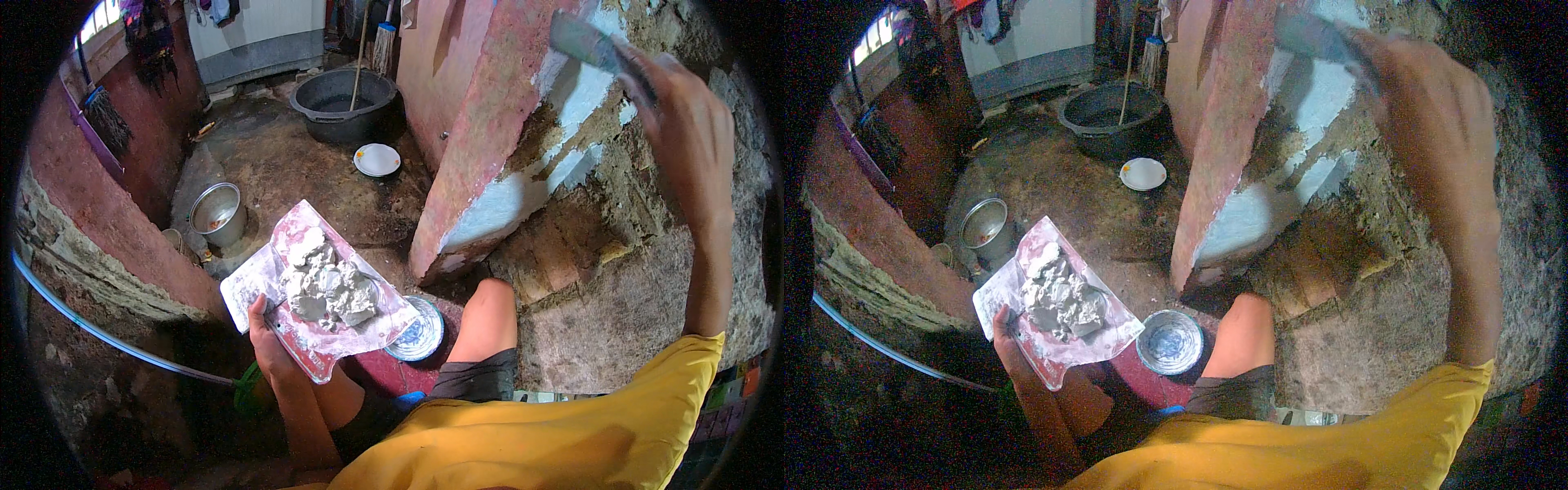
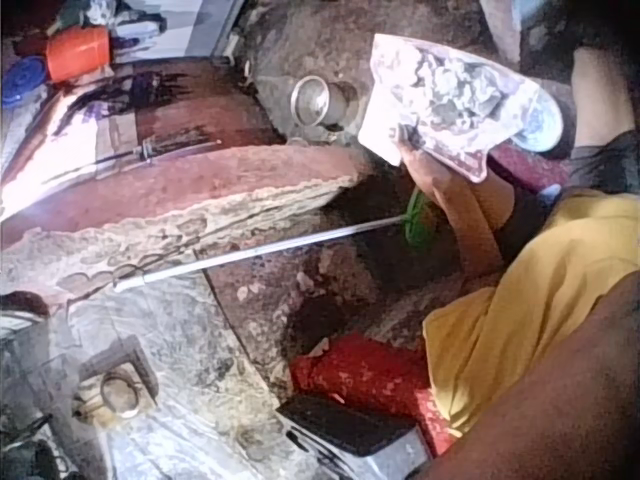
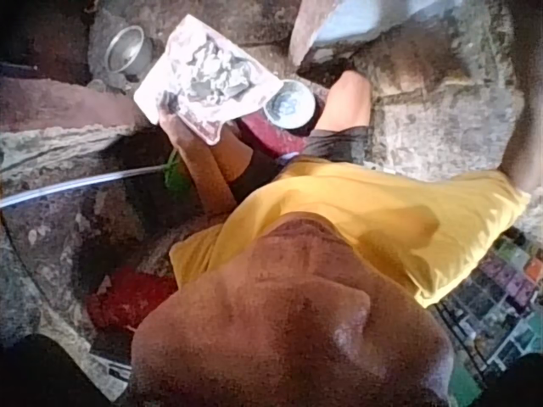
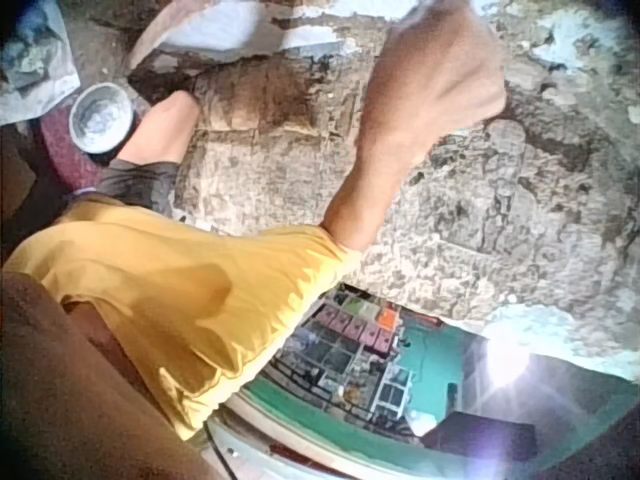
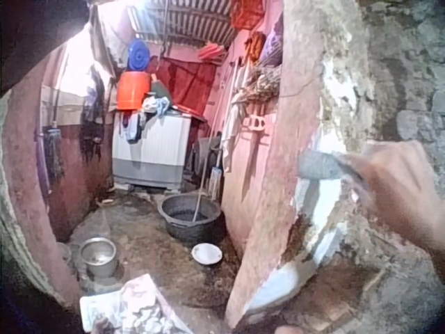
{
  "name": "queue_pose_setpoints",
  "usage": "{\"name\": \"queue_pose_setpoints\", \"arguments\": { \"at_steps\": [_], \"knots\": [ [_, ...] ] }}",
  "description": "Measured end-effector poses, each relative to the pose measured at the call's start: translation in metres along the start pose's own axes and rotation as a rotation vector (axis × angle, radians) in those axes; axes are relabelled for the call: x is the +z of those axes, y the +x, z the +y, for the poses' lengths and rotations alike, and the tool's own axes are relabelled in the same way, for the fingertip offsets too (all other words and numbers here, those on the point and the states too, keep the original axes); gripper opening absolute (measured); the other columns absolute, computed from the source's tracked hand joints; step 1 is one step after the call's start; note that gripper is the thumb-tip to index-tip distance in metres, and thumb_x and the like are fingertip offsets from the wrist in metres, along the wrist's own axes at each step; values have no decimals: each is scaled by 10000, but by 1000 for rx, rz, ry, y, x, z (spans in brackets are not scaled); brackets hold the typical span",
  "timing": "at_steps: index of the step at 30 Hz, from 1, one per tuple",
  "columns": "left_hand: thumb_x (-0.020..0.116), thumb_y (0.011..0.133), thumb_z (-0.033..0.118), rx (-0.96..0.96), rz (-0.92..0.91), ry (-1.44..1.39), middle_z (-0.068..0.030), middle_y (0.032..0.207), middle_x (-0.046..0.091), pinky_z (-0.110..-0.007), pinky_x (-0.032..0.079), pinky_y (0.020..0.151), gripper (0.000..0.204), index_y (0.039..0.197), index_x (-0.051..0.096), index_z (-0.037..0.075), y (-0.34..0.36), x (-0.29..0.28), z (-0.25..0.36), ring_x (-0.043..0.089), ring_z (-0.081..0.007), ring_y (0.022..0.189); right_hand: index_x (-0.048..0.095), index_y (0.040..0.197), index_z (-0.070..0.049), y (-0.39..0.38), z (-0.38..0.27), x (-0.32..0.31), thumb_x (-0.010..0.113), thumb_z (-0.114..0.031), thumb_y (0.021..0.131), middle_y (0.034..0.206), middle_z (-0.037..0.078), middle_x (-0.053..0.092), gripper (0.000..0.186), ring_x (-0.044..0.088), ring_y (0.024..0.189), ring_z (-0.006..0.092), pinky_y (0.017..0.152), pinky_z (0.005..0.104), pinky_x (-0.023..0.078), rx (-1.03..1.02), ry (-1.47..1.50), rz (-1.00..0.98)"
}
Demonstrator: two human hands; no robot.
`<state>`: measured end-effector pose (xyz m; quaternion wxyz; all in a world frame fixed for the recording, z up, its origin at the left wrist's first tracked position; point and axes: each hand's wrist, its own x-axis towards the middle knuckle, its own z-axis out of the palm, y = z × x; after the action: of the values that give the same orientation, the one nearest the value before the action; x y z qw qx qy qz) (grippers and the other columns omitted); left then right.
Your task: The person applies plaster to a rough brick wall using a scraper and a plastic board to hold the material.
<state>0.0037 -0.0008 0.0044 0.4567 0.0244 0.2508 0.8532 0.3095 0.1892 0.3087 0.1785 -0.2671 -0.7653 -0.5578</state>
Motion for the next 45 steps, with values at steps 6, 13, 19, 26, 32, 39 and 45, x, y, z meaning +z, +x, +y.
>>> {"name": "queue_pose_setpoints", "arguments": {
  "at_steps": [6,13,19,26,32,39,45],
  "knots": [
    [432,909,293,-56,-75,-57,-212,1187,554,-463,460,943,498,1268,413,-52,1,4,-4,588,-331,1048,610,1161,-183,-7,29,-10,633,-235,834,955,86,655,332,635,826,277,696,377,514,71,-107,115],
    [404,911,308,-53,-31,-16,-211,1194,552,-456,449,958,510,1276,413,-49,-2,4,2,580,-340,1061,612,1147,-167,-6,-30,1,630,-205,819,790,103,603,331,609,666,288,575,391,486,100,106,-158],
    [433,906,289,-35,-52,-43,-208,1188,549,-450,454,943,496,1268,414,-50,-2,1,0,582,-334,1050,628,1103,-144,1,-12,-4,645,-153,771,832,114,617,332,620,747,311,639,420,490,152,77,-93],
    [464,890,328,-48,28,37,-174,1070,596,-412,503,851,457,1179,485,-25,5,1,-6,618,-305,942,634,1100,-161,0,45,-5,634,-208,804,963,98,652,300,622,896,304,746,404,500,91,-223,162],
    [437,904,282,-35,4,-14,-203,1131,579,-434,473,927,465,1224,450,-55,-3,5,0,606,-323,1003,625,1116,-156,1,-8,-8,628,-219,818,815,121,627,305,619,756,310,638,404,492,162,150,-37],
    [464,867,413,-83,25,24,-177,1151,574,-486,463,886,562,1244,461,-3,14,-20,-5,588,-346,998,624,1116,-147,-1,2,-1,649,-191,795,859,121,644,324,629,783,310,665,412,497,204,70,14],
    [462,866,421,-96,6,39,-175,1100,601,-464,477,856,547,1206,488,-7,13,-23,-2,606,-339,945,591,1232,-211,-22,19,6,637,-224,866,1097,75,665,370,655,967,205,791,355,533,413,314,233]
  ]
}}
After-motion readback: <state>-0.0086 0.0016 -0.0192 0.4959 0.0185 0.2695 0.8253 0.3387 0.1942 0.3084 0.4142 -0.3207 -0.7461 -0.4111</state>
